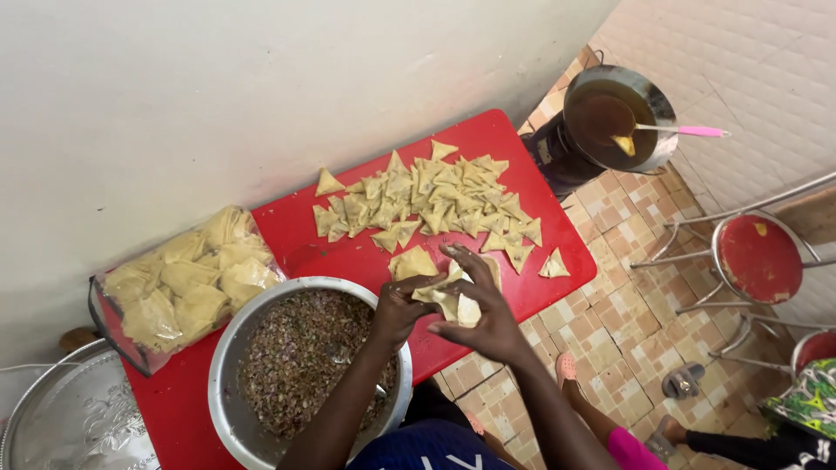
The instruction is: Filling and folding samosa pastry wrappers with a meat and lentil mixture on a red table
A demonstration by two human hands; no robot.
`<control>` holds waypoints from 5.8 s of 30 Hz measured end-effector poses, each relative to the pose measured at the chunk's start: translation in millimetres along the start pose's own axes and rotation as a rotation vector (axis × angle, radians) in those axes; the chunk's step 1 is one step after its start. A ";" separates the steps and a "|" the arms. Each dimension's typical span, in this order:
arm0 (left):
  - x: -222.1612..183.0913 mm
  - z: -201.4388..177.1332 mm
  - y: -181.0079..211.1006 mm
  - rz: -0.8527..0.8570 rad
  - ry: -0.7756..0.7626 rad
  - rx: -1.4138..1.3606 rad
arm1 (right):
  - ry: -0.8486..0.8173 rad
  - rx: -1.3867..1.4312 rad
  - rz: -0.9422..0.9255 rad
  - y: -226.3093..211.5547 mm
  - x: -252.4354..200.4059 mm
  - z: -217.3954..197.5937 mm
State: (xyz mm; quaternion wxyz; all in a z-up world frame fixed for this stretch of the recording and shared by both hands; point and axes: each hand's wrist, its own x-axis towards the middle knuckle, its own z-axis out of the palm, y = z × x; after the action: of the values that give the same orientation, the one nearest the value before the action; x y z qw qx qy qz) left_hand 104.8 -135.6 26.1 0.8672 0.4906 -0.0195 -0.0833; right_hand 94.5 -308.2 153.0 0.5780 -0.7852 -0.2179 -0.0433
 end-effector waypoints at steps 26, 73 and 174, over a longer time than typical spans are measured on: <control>225.5 -8.1 -32.4 -0.331 -0.289 0.950 | 0.355 -0.102 0.768 118.0 -32.7 -37.5; -76.1 -103.6 58.1 -0.140 0.309 0.242 | 0.175 0.429 0.613 30.6 -0.4 116.2; -193.2 -142.4 125.5 -0.025 -0.215 0.396 | -0.284 0.126 0.616 -84.4 33.2 176.4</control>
State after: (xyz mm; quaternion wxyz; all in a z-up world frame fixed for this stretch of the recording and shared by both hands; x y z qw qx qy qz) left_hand -53.4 80.0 68.8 0.7459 0.6397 -0.1217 -0.1401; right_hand 58.9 -115.0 180.7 0.5753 -0.7750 -0.0510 0.2565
